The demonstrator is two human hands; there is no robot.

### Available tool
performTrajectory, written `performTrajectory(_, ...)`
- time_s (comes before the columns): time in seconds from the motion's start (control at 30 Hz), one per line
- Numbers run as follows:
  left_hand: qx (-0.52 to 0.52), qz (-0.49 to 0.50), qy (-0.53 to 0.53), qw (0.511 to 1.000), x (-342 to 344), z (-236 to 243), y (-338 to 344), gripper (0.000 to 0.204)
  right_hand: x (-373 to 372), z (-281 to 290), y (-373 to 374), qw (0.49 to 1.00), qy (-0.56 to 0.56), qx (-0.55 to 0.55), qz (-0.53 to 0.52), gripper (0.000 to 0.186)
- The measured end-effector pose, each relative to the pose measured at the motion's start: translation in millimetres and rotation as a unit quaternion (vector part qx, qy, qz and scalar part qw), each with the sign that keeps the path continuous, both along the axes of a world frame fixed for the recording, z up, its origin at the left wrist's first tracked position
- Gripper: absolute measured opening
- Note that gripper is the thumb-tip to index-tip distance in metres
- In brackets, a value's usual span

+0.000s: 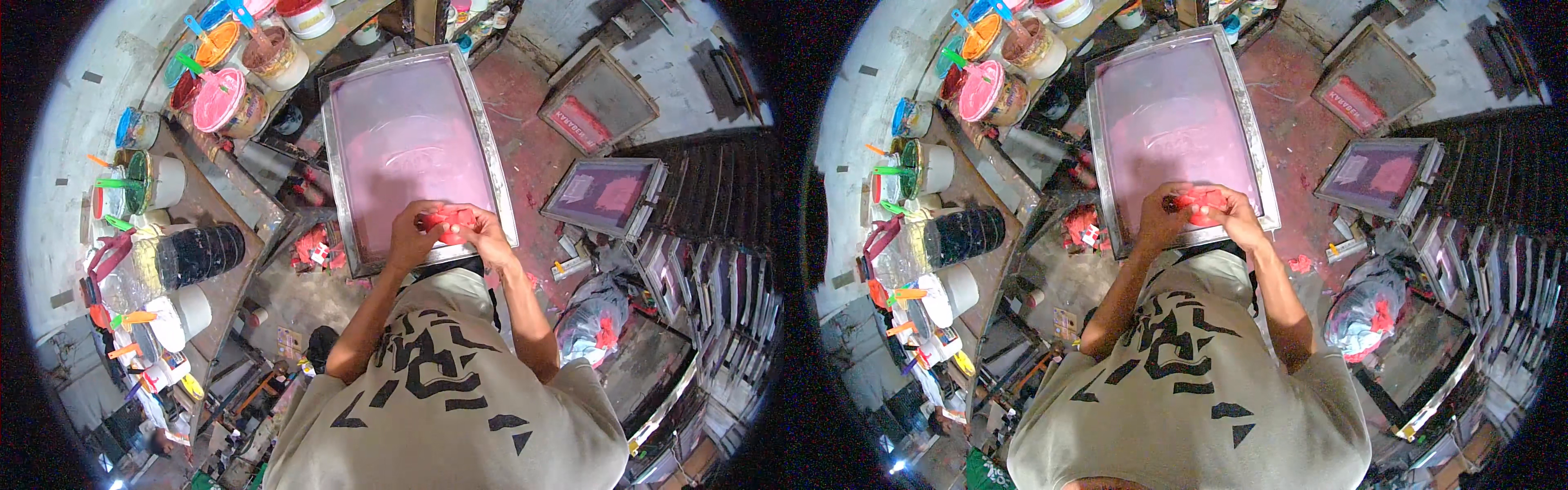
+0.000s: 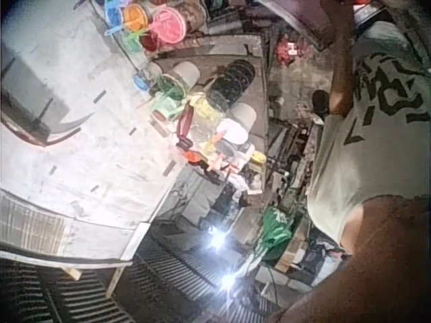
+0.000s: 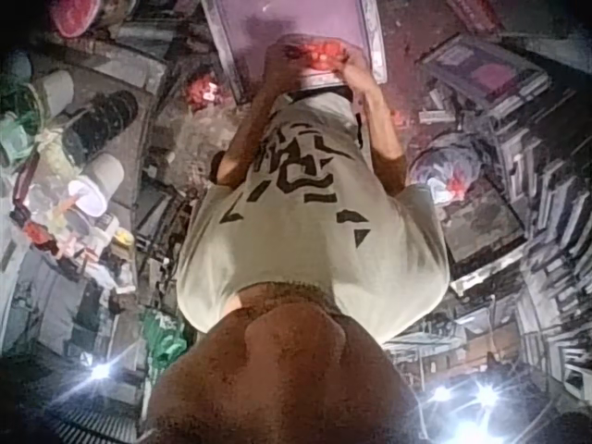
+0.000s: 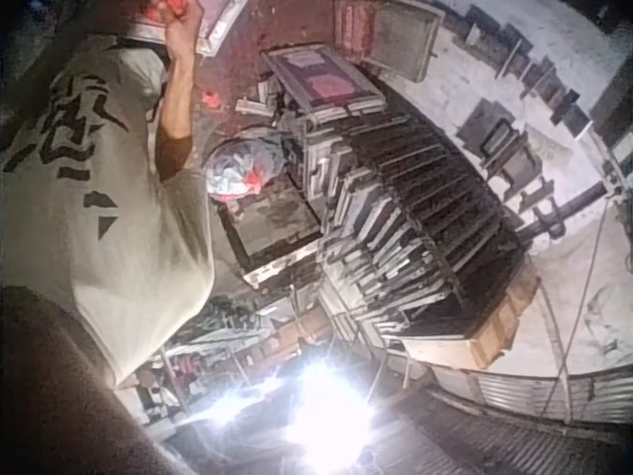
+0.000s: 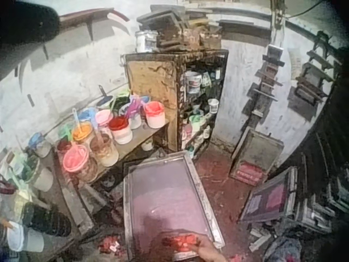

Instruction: Preparing and setting up a screen for screen printing, including cleaning and positioning.

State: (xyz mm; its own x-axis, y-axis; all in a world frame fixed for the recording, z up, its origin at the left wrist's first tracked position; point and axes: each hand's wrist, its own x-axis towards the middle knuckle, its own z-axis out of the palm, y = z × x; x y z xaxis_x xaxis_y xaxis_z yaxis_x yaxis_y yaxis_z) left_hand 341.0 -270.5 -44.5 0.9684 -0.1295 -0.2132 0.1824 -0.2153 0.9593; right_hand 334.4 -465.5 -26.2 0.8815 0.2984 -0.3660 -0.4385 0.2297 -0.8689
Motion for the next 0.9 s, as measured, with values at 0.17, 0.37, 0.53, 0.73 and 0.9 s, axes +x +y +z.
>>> performTrajectory(0.17, -0.062, 0.027, 0.035, 0.997, -1, -19, 11, 0.028, -5, -38, -21, 0.998, 0.012, -0.056, 0.018, 0.017)
performTrajectory(0.37, 0.187, 0.166, 0.008, 0.968, -16, -159, 96, 0.035, 1, -142, -126, 0.947, 0.094, -0.17, -0.257, 0.013)
performTrajectory(0.53, 0.426, 0.164, 0.094, 0.885, -42, -289, 183, 0.082, 4, -245, -167, 0.901, 0.163, -0.187, -0.357, 0.015)
performTrajectory(0.73, 0.311, 0.214, 0.17, 0.91, -35, -294, 201, 0.086, 21, -267, -158, 0.933, 0.249, -0.143, -0.218, 0.053)
performTrajectory(0.9, 0.341, 0.269, 0.09, 0.896, -78, -234, 163, 0.066, 0, -205, -174, 0.923, 0.082, -0.337, -0.167, 0.056)
